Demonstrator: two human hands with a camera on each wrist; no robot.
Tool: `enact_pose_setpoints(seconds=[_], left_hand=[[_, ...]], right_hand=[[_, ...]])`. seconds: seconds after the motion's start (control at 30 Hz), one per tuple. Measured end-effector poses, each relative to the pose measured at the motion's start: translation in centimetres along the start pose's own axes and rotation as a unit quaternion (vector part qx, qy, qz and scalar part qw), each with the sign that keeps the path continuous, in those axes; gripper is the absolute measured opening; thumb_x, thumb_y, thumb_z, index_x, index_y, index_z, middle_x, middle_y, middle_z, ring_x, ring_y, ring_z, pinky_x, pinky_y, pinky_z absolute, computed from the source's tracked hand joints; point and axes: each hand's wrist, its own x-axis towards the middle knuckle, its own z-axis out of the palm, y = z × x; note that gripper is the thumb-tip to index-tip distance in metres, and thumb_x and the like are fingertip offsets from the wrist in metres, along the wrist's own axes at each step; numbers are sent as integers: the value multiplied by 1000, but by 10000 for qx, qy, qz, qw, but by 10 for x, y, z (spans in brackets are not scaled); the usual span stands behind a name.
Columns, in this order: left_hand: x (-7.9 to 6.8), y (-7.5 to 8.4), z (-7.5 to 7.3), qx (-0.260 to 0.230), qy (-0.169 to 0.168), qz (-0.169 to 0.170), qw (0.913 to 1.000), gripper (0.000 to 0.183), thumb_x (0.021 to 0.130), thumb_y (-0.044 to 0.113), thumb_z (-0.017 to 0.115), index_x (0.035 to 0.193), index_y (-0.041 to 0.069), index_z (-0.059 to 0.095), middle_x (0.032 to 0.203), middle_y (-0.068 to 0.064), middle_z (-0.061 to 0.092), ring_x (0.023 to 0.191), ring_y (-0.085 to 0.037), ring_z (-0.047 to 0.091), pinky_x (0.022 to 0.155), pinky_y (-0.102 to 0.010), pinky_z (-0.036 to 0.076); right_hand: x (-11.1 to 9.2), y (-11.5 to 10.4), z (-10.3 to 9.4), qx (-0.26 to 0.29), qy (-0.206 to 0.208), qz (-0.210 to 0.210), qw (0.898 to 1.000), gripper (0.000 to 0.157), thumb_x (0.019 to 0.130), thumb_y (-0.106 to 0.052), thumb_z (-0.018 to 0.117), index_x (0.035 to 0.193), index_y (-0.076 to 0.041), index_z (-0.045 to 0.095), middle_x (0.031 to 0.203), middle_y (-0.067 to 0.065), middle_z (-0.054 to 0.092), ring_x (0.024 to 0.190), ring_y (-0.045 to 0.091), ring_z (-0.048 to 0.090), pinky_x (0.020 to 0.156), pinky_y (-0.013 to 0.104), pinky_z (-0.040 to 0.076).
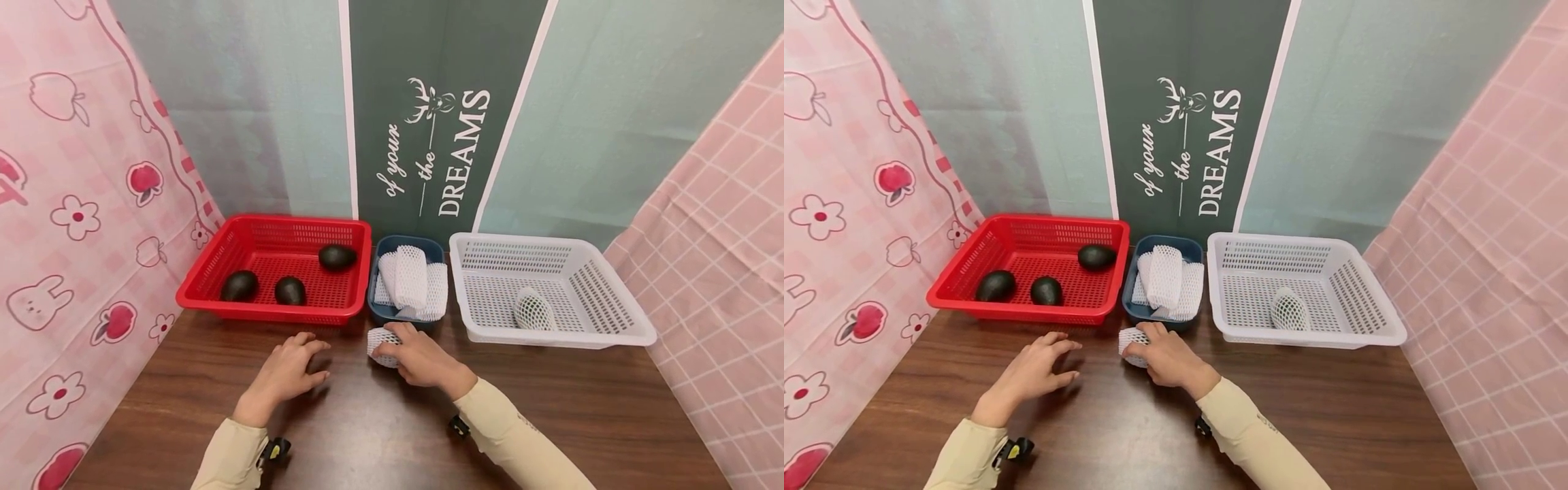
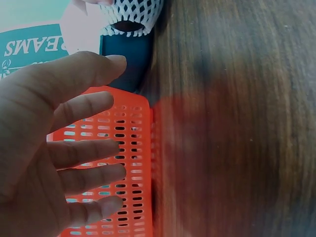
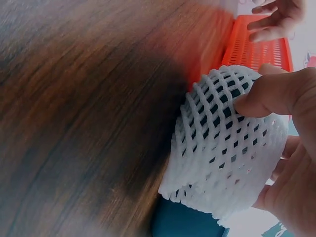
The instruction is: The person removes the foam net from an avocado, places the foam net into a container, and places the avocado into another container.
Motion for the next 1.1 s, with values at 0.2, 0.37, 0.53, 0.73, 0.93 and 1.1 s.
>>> enact_pose_setpoints(seconds=[0.2,0.37,0.53,0.73,0.93,1.1], left_hand=[[-1,0,1,-46,-112,-75,9999,43,70,28,79,107,10,67,111,-17,56,99,-36,54,73,-53,45],[-1,3,2,-75,-83,-49,9999,43,70,28,79,107,10,67,110,-15,56,99,-34,55,74,-53,45],[-2,6,2,-237,-79,41,9997,43,70,27,79,107,10,67,110,-16,56,99,-35,55,74,-53,45],[-2,8,3,-191,33,105,9998,42,69,28,79,106,11,67,109,-15,56,98,-33,55,72,-52,46],[-3,11,7,-332,102,132,9993,41,69,26,80,105,10,67,107,-13,57,96,-31,56,71,-52,46],[2,16,14,-622,250,254,9974,40,70,22,79,106,7,67,104,-11,57,94,-28,57,73,-50,47]], right_hand=[[1,-1,-1,-133,-80,33,9999,48,69,-2,70,111,-26,62,127,16,45,112,30,45,80,42,47],[0,0,-3,-36,-61,-15,10000,52,70,-4,70,116,-27,60,134,18,40,123,31,37,86,44,45],[-5,1,-9,238,462,-27,9986,61,67,-5,74,123,-23,56,136,20,38,122,34,37,85,47,45],[-7,2,-13,368,718,13,9967,63,65,-5,75,123,-18,54,132,22,41,116,34,42,86,46,44],[-10,3,-13,325,711,237,9967,58,68,-9,76,123,-15,56,127,22,46,112,35,46,85,48,45],[-19,4,-15,550,708,737,9932,54,69,-13,76,120,-13,58,122,20,50,111,34,49,81,49,46]])
